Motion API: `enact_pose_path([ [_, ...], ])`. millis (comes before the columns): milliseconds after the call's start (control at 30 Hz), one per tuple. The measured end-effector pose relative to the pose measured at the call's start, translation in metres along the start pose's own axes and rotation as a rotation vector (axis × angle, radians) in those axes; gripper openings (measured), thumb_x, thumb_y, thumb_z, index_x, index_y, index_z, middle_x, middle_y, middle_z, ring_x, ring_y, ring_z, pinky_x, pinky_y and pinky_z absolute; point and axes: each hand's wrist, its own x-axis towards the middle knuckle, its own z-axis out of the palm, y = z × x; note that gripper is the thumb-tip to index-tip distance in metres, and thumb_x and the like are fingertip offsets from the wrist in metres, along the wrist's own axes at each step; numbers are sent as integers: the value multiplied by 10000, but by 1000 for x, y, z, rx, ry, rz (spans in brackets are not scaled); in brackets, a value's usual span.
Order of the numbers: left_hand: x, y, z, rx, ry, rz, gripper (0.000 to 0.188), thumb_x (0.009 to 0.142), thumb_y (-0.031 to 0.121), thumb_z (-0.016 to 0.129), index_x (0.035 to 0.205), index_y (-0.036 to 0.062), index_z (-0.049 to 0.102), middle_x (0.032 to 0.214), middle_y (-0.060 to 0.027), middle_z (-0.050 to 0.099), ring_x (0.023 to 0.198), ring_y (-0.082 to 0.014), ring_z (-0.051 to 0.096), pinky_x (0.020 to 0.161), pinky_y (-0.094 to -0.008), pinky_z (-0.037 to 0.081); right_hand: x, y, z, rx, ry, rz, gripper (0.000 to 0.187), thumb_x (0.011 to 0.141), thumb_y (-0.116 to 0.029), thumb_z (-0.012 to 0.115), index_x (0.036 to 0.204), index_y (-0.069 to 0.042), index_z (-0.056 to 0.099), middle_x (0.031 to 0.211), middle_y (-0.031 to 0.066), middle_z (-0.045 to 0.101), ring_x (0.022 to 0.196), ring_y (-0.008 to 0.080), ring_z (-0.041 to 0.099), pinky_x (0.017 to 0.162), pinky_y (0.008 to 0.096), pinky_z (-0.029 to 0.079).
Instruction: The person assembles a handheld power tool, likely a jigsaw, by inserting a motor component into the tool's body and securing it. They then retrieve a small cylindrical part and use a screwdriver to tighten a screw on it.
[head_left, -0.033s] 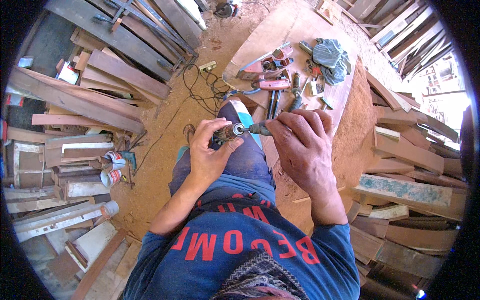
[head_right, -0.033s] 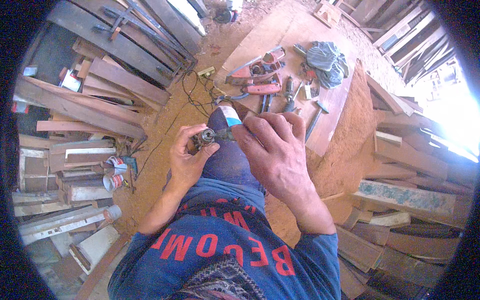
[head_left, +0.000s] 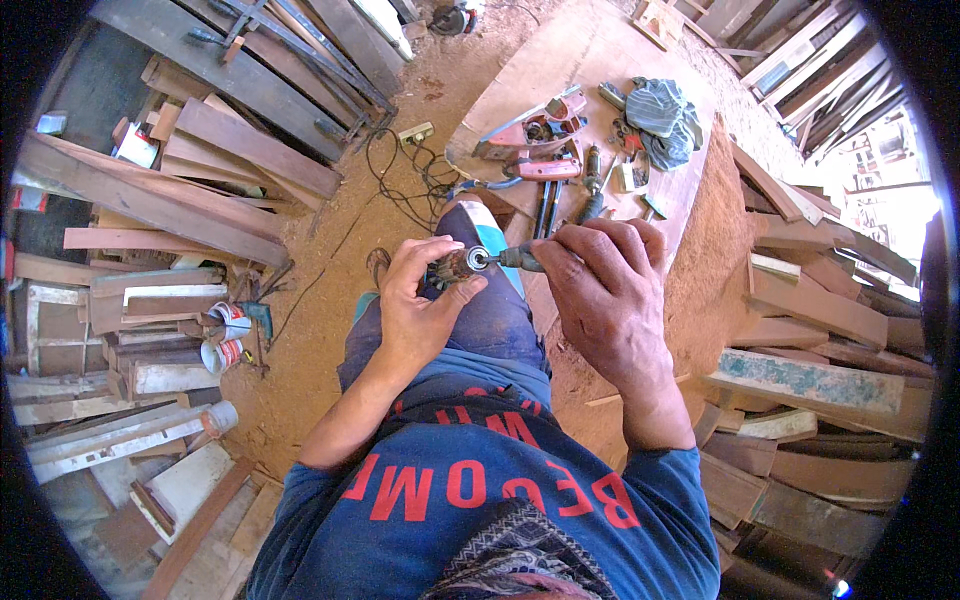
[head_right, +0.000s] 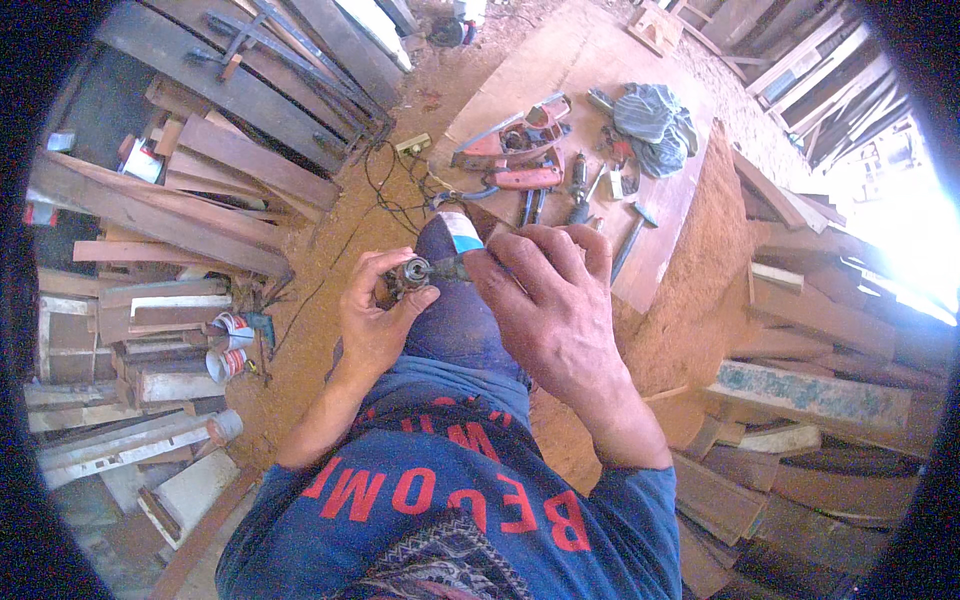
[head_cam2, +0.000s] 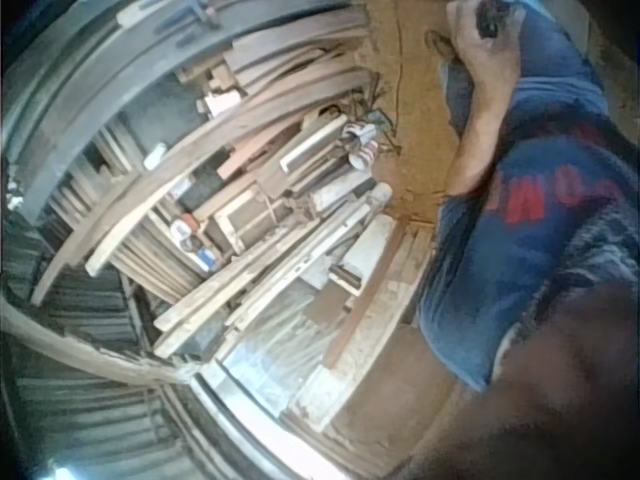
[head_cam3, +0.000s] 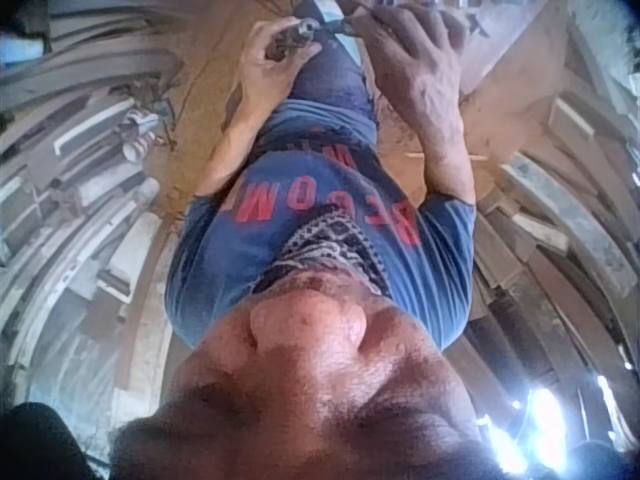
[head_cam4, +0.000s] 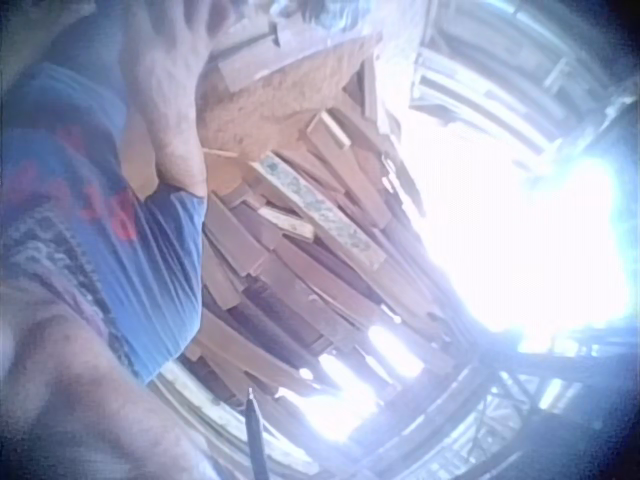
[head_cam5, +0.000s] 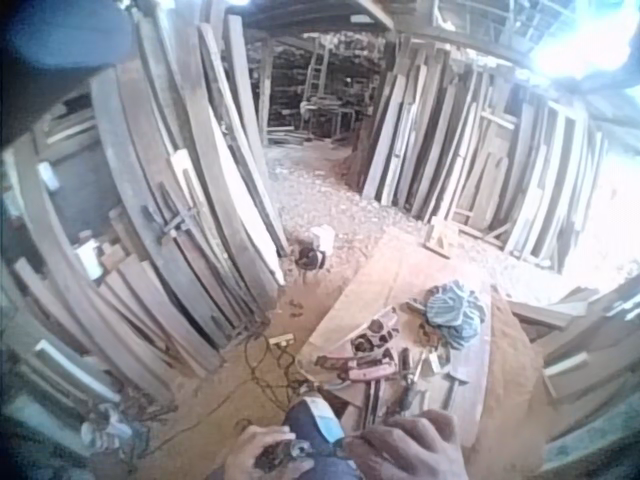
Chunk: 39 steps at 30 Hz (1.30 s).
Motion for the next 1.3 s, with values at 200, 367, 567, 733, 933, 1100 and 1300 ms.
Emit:
enact_pose_path([
  [200, -1, 0, 0, -8, -3, -7, 478, 856, 66, 928, 1281, 65, 709, 1233, -87, 695, 1116, -200, 694, 979, -338, 553, 2, 1, -2, -10, 12, -26, 359, 787, -144, 767, 1146, -147, 762, 1165, -4, 696, 1080, 209, 654, 995, 468, 461],
  [367, 0, 2, -1, -6, -3, -21, 480, 856, 49, 923, 1286, 64, 709, 1213, -78, 690, 1117, -190, 692, 979, -329, 552, 2, 1, -2, -2, 13, -29, 365, 782, -145, 768, 1147, -146, 761, 1157, -5, 695, 1064, 209, 650, 989, 464, 460],
  [567, 2, 9, 0, -31, 3, -29, 470, 849, 93, 934, 1266, 60, 720, 1201, -106, 716, 1121, -228, 704, 978, -355, 558, 2, 1, -2, 0, 22, -30, 367, 782, -145, 770, 1149, -145, 761, 1161, -1, 695, 1060, 215, 651, 984, 466, 462],
  [733, 4, 8, 2, -5, 16, 30, 488, 809, 114, 958, 1236, 56, 729, 1201, -154, 735, 1116, -292, 721, 964, -394, 569, 4, 1, -3, -29, 25, -48, 374, 787, -153, 768, 1160, -143, 758, 1153, 4, 690, 1060, 220, 648, 987, 474, 456],
  [933, 4, 11, 1, -13, 17, 23, 487, 809, 121, 957, 1230, 49, 725, 1201, -168, 733, 1128, -304, 722, 972, -399, 569, 6, 0, -3, -39, 32, -49, 378, 787, -157, 768, 1165, -144, 757, 1146, 4, 686, 1059, 220, 648, 991, 476, 453],
  [1100, 4, 12, 1, -19, 15, 10, 485, 811, 133, 956, 1228, 48, 724, 1203, -172, 732, 1135, -313, 720, 979, -405, 567, 7, -3, -4, -44, 22, -62, 373, 791, -164, 771, 1163, -146, 758, 1153, 5, 686, 1073, 210, 653, 1002, 474, 451],
  [1300, 4, 12, 2, -42, 20, -30, 466, 822, 138, 949, 1222, 47, 728, 1204, -176, 731, 1149, -318, 716, 993, -407, 561, 6, -6, -9, -51, 10, -66, 381, 789, -158, 767, 1170, -147, 759, 1182, 2, 690, 1090, 202, 654, 1010, 476, 452],
])
